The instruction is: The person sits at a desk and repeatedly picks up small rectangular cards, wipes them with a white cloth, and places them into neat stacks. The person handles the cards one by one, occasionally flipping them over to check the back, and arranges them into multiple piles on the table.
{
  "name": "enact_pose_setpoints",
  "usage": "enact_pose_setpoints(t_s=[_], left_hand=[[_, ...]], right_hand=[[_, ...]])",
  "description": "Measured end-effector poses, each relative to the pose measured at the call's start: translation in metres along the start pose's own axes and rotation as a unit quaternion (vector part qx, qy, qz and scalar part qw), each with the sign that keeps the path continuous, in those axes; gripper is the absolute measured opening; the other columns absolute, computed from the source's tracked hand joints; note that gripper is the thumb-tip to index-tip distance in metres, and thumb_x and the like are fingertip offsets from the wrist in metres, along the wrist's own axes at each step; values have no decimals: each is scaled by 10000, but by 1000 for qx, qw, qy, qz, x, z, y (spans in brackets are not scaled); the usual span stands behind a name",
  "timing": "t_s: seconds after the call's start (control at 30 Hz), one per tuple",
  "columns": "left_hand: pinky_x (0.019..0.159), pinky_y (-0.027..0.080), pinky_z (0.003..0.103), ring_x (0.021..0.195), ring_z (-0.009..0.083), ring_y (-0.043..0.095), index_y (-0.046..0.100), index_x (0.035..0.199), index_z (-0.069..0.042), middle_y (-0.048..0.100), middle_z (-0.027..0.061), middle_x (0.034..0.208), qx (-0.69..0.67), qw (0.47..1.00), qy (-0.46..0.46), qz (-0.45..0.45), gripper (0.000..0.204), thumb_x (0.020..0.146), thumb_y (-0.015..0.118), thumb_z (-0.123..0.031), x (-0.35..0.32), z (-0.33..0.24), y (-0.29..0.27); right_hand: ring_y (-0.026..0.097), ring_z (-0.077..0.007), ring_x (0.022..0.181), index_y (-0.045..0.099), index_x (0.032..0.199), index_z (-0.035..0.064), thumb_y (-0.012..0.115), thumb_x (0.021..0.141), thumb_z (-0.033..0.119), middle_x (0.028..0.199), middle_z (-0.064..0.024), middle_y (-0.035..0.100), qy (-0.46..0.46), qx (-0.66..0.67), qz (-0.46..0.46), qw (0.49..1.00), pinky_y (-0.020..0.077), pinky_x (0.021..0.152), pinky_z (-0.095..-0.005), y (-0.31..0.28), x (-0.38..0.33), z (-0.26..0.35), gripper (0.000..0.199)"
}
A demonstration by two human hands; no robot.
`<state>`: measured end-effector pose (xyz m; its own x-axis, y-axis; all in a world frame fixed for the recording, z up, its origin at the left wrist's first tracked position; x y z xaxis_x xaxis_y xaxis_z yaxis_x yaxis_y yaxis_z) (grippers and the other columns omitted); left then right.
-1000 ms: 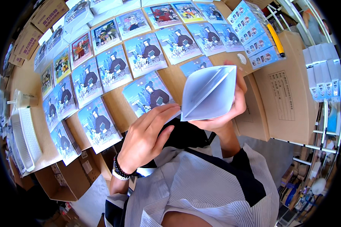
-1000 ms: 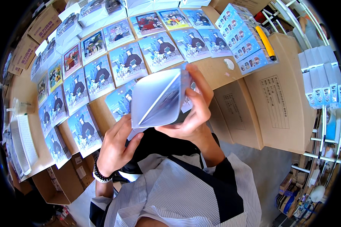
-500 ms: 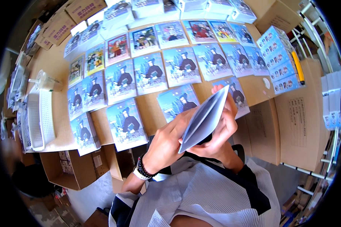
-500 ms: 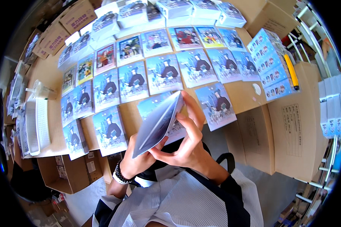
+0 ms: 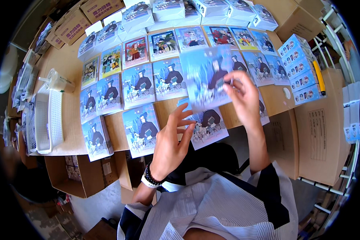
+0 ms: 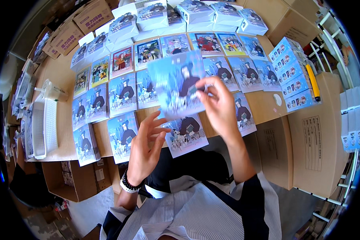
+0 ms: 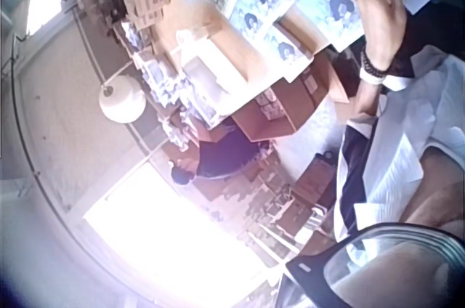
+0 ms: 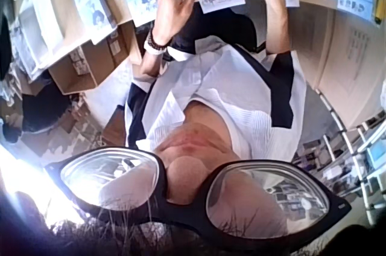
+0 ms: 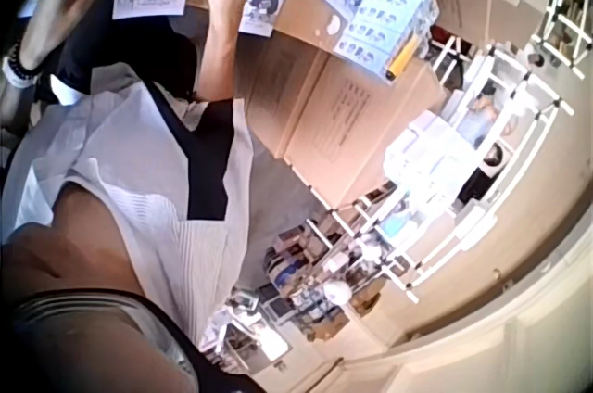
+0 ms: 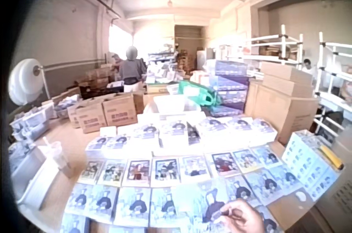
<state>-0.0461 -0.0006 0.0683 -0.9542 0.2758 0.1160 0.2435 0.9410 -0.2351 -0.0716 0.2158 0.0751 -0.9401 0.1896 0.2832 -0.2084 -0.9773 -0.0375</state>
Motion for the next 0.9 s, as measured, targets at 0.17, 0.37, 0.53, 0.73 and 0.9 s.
enact_pose_setpoints(t_s=[0.17, 0.37, 0.53, 0.73, 0.9], left_hand=[[911, 568, 392, 1198, 337, 647, 570, 1326, -5, 599, 185, 1383, 116, 986, 77, 91, 382, 950, 637, 13, -4, -5, 12], [965, 526, 423, 1216, 396, 608, 591, 1306, -16, 597, 171, 1374, 150, 976, 95, 125, 397, 919, 679, -11, -10, -9, 22], [1067, 438, 473, 1339, 382, 493, 579, 1347, -66, 520, 148, 1443, 212, 955, 125, 163, 520, 862, 765, -93, -16, 0, 34], [1131, 343, 558, 1428, 347, 383, 467, 1486, -156, 432, 109, 1490, 368, 898, 142, 195, 775, 793, 812, -125, -26, 5, 65], [1101, 386, 569, 1414, 303, 401, 434, 1524, -199, 433, 75, 1496, 516, 824, 176, 156, 638, 925, 636, -112, -31, 26, 79]], right_hand=[[638, -88, 832, 584, 1120, 7, 680, 925, -42, 1106, -72, 654, 37, -102, -2, 994, 507, 736, -234, -18, 57, -41, 223], [675, -323, 991, 614, 1078, 9, 772, 866, 88, 1101, -166, 676, -123, -377, -47, 917, 517, 873, -400, -27, 45, -35, 276], [596, -381, 1138, 608, 1157, 11, 798, 835, 144, 1166, -185, 647, -4, -461, -64, 885, 470, 969, -449, -66, -14, -25, 397], [465, -447, 1300, 402, 1464, -8, 911, 692, 394, 1413, -267, 472, 63, -589, -28, 805, 378, 1072, -537, -98, -77, -44, 1008], [464, -434, 1297, 380, 1467, -7, 866, 727, 256, 1390, -249, 475, 93, -562, -41, 821, 386, 1078, -516, -96, -82, -33, 923]])
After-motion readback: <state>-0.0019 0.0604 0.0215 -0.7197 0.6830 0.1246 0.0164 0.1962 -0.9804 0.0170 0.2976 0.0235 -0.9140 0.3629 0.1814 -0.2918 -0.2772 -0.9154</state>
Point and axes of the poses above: each hand's wrist, its own x-axis towards the middle knuckle, its own y-axis out of the palm, z = x × y, the point moved 8 cm from there along x, towards the middle knuckle
